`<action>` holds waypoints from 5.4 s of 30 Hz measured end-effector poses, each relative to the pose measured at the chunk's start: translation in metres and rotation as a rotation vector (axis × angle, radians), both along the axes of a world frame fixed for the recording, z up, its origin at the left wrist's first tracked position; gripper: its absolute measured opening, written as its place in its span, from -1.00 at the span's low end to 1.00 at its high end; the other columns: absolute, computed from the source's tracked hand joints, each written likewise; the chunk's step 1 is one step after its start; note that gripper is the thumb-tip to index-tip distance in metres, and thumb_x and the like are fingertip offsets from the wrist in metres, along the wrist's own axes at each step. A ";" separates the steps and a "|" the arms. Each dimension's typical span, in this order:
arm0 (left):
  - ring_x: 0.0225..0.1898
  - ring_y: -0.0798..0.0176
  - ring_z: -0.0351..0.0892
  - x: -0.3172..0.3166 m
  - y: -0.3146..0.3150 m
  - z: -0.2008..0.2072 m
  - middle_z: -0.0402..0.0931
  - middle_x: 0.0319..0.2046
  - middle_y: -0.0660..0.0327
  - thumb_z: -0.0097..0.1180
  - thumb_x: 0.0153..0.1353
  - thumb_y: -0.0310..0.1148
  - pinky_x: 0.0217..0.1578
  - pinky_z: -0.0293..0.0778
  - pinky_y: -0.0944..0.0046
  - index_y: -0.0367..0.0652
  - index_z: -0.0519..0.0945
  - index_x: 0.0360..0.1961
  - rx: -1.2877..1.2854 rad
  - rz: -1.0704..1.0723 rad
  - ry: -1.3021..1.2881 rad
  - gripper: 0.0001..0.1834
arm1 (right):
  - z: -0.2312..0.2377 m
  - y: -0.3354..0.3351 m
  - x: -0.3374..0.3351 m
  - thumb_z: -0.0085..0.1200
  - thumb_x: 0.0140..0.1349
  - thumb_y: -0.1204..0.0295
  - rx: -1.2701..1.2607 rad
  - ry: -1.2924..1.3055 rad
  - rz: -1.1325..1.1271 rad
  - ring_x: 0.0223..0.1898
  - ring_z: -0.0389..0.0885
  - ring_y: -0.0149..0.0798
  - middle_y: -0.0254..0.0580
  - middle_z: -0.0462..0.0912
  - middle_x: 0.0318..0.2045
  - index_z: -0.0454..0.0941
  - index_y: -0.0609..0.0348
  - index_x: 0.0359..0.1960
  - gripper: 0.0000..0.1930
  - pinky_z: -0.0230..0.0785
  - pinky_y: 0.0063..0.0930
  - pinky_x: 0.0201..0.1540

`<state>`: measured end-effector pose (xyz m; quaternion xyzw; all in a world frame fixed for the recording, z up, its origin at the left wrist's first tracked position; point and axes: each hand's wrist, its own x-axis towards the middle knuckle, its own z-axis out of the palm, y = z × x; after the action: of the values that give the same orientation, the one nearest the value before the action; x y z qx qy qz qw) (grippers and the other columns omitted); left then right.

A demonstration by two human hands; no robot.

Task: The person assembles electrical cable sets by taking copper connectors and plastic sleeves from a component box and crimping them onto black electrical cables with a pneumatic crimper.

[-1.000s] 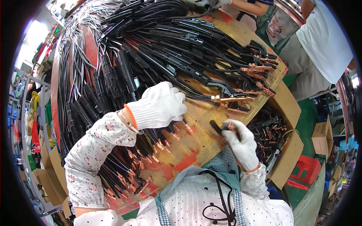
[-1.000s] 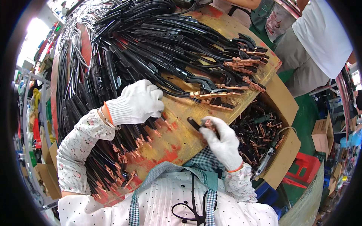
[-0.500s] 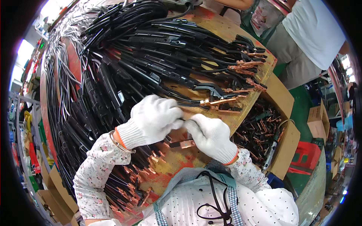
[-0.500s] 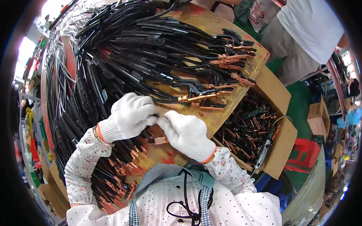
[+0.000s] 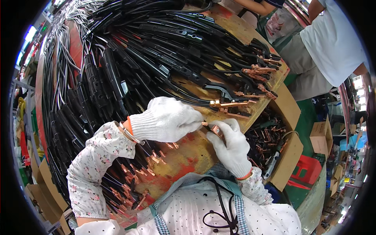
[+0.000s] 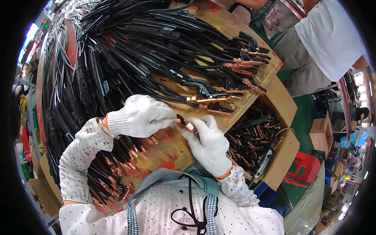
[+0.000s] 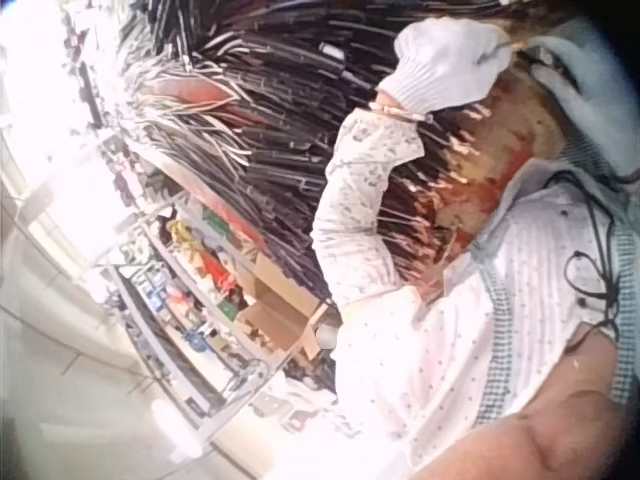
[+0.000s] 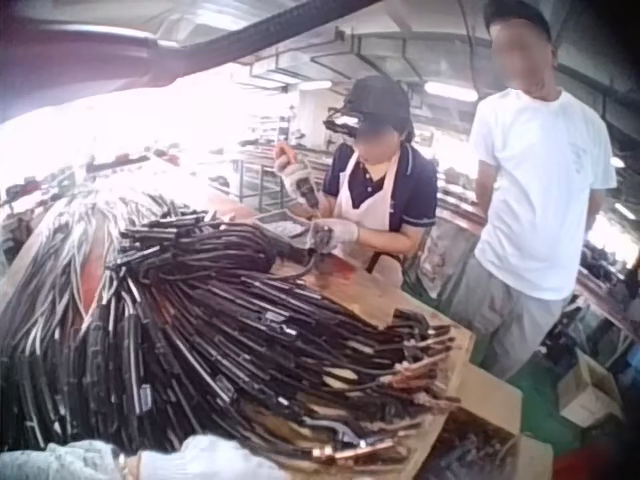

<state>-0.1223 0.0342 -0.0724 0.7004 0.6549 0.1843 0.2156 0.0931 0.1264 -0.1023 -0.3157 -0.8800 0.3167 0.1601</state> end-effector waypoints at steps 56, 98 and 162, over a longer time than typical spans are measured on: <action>-0.60 0.05 0.54 -0.005 -0.009 -0.010 0.49 -0.66 0.25 0.29 0.02 -0.25 -0.51 0.44 0.11 0.00 0.55 -0.51 0.130 -0.036 0.315 -0.84 | -0.026 0.030 -0.037 0.27 0.13 0.25 0.322 0.127 0.472 -0.42 0.60 -0.15 -0.24 0.51 -0.31 0.51 0.05 -0.17 -0.70 0.43 -0.27 -0.43; -0.37 0.11 0.70 0.009 0.006 -0.003 0.69 -0.38 0.33 0.10 0.21 0.12 -0.40 0.52 0.07 0.22 0.72 -0.13 -0.065 0.068 0.222 -0.63 | -0.131 0.089 0.281 0.31 0.15 0.40 -0.839 0.132 -1.049 -0.69 0.52 -0.30 -0.24 0.57 -0.61 0.50 0.17 -0.28 -0.78 0.38 -0.37 -0.68; -0.56 0.16 0.64 0.015 0.009 -0.026 0.61 -0.59 0.32 0.22 0.11 0.00 -0.60 0.47 0.12 0.10 0.66 -0.44 0.092 0.081 0.295 -0.76 | 0.045 0.023 -0.046 0.09 0.19 0.31 -0.684 1.157 0.237 -0.66 0.34 -0.24 -0.26 0.36 -0.61 0.41 0.05 0.07 -0.61 0.25 -0.27 -0.62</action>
<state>-0.1077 0.0429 -0.0982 0.7022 0.6979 0.1176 0.0773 0.0476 0.1497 -0.0571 -0.0297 -0.5317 0.7103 0.4603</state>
